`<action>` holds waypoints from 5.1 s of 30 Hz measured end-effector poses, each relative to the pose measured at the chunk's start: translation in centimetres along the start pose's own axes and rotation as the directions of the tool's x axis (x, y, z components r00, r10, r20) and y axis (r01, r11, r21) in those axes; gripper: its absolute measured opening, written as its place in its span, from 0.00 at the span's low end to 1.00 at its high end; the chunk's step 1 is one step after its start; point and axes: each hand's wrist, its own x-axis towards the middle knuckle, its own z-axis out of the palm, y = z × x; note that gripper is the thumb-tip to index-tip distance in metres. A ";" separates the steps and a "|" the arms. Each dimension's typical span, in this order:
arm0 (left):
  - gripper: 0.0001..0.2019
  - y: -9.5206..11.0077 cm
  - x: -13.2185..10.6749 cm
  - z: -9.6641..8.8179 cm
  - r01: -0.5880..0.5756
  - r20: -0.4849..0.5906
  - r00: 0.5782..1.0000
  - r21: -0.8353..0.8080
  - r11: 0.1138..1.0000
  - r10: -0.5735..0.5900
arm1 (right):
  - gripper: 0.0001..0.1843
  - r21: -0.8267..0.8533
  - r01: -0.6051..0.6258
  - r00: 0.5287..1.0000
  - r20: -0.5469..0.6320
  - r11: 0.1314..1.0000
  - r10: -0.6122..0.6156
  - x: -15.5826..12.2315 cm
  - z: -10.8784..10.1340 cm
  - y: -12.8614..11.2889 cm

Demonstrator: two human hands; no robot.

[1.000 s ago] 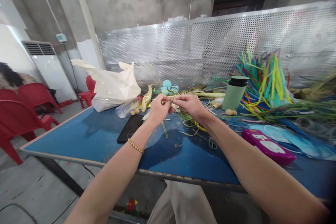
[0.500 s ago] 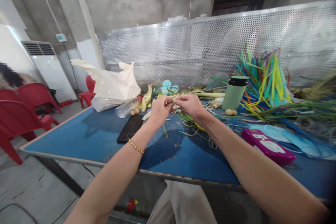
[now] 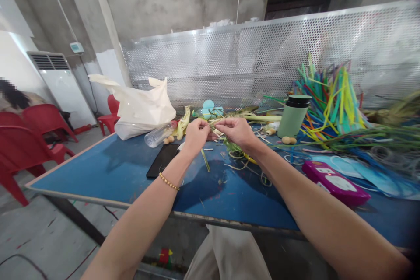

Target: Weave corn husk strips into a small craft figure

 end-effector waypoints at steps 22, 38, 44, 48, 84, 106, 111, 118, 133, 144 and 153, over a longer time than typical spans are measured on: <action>0.05 1.0 0.8 -1.1 0.166 -0.043 0.981 -0.299 0.940 -0.188 | 0.12 -0.419 0.096 0.986 -0.081 0.903 -0.143 0.5 -0.7 0.3; 0.05 2.4 -0.5 -0.8 0.057 0.187 0.982 -0.246 0.968 -0.011 | 0.09 -0.604 0.171 0.962 -0.068 0.779 -0.264 0.5 -1.4 0.3; 0.04 2.4 -0.5 -0.9 0.046 0.100 0.995 -0.207 0.977 -0.026 | 0.08 -0.686 0.194 0.948 -0.052 0.701 -0.313 0.4 -1.7 -0.5; 0.03 2.3 -0.5 -1.0 0.050 0.063 0.997 -0.198 0.979 -0.038 | 0.08 -0.716 0.202 0.950 -0.021 0.668 -0.310 0.3 -1.7 -0.6; 0.09 0.2 0.1 -0.8 -0.087 0.324 0.946 0.211 0.974 0.014 | 0.18 0.026 0.038 0.999 -0.005 0.999 -0.038 0.4 -1.8 -0.5; 0.12 -0.1 0.0 -1.0 0.179 0.224 0.961 -0.046 0.983 -0.165 | 0.14 -0.402 0.097 0.993 -0.025 0.911 -0.117 1.0 -2.4 0.6; 0.13 0.1 -0.2 -1.0 0.258 0.301 0.932 -0.162 0.953 -0.201 | 0.11 -0.596 0.131 0.983 -0.026 0.792 -0.182 1.1 -2.7 1.0; 0.12 0.3 -0.2 -0.9 0.281 0.279 0.932 -0.149 0.948 -0.232 | 0.13 -0.630 0.142 0.985 0.010 0.764 -0.175 0.7 -2.9 0.4; 0.24 0.4 -0.3 -1.0 0.156 0.280 0.951 -0.065 0.986 -0.132 | 0.16 -0.060 -0.064 0.980 0.187 0.996 0.074 -0.2 -2.6 -1.2; 0.05 0.8 -0.7 -0.6 0.175 0.309 0.938 -0.030 0.984 -0.157 | 0.14 -0.147 0.174 0.976 0.160 0.974 -0.150 0.5 -1.7 0.0; 0.03 0.2 -0.1 -0.5 0.159 0.202 0.968 -0.041 0.986 -0.148 | 0.10 -0.214 0.251 0.962 0.162 0.944 -0.219 0.3 -0.8 0.3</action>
